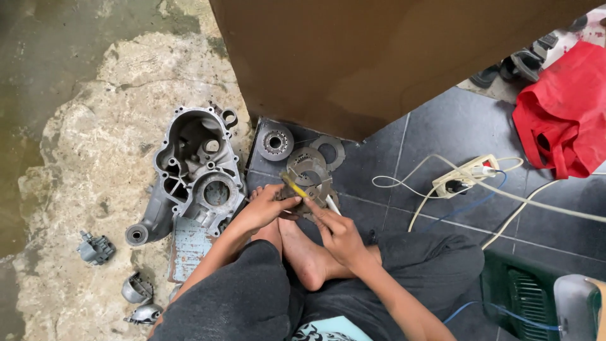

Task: Cleaning individual motorcycle clutch plates using a small brush and a scraping tool.

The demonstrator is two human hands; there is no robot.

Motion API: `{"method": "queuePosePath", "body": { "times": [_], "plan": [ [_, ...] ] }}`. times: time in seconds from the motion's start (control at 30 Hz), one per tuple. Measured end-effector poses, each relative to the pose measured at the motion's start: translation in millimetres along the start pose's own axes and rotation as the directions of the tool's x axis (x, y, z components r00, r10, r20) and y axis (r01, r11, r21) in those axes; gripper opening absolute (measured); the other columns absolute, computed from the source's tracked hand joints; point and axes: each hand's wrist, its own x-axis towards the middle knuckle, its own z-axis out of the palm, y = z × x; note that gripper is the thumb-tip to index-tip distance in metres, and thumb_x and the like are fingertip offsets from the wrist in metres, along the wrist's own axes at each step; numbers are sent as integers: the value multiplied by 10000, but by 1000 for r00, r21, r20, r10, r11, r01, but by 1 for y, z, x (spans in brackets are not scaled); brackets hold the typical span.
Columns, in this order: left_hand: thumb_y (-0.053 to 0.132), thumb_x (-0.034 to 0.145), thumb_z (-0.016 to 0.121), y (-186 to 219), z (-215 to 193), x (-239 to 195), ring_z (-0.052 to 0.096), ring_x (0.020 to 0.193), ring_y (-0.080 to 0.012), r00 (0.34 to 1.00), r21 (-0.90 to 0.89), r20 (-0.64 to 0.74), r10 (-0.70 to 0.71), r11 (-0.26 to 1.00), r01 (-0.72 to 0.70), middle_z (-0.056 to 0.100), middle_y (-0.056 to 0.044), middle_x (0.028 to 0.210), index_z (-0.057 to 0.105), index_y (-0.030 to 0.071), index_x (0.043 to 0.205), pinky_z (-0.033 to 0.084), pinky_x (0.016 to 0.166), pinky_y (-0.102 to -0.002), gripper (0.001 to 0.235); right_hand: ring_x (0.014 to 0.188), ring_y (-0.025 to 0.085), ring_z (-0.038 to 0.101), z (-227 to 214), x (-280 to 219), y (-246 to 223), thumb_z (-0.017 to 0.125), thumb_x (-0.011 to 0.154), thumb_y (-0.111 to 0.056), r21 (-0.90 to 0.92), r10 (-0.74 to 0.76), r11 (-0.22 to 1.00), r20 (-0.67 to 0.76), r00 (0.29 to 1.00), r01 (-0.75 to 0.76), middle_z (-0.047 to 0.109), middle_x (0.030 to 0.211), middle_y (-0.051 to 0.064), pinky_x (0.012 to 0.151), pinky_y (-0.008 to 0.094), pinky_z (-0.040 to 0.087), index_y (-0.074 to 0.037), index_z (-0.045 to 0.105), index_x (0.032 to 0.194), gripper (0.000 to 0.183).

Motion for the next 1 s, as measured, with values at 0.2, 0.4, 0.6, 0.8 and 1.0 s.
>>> {"method": "queuePosePath", "body": {
  "times": [0.2, 0.4, 0.6, 0.8, 1.0],
  "plan": [
    [155, 1026, 626, 12, 3, -7, 696, 1086, -428, 1000, -2, 1, 10, 1000, -10, 626, -361, 1236, 628, -117, 1261, 640, 911, -524, 359, 902, 362, 747, -6, 3, 8, 504, 1039, -36, 28, 122, 992, -61, 991, -120, 769, 1023, 200, 708, 466, 648, -54, 610, 1417, 393],
    [145, 1031, 612, 8, 2, -4, 687, 1112, -424, 1000, 1, 14, 26, 1000, -26, 633, -330, 1250, 640, -88, 1264, 655, 894, -512, 330, 937, 338, 753, -11, -1, 18, 596, 990, -9, -52, 105, 993, -57, 993, -108, 764, 1084, 205, 744, 439, 644, -24, 686, 1301, 324],
    [175, 1040, 616, 7, 2, -3, 696, 1125, -410, 999, 3, 33, 14, 1000, -14, 642, -282, 1276, 643, -30, 1305, 655, 926, -516, 337, 973, 289, 756, -3, 0, 8, 569, 994, -43, -26, 95, 995, 1, 995, -95, 782, 1102, 122, 819, 403, 652, -106, 652, 1377, 397],
    [109, 1045, 577, 7, 0, -5, 658, 1157, -462, 996, -37, 64, 58, 998, -56, 568, -369, 1324, 595, -110, 1285, 668, 904, -545, 325, 938, 352, 751, 2, -5, 21, 612, 994, -34, -21, 88, 996, -80, 993, -90, 759, 1085, 205, 765, 432, 631, -11, 722, 1241, 271],
    [102, 1024, 609, 9, 5, -5, 691, 1113, -428, 998, -50, 34, 60, 997, -58, 654, -308, 1194, 663, -71, 1181, 669, 895, -525, 240, 976, 382, 726, -7, 5, 14, 497, 1058, -53, 78, 132, 989, -87, 987, -126, 740, 1143, 202, 804, 480, 639, -52, 600, 1427, 382]
  ]
}}
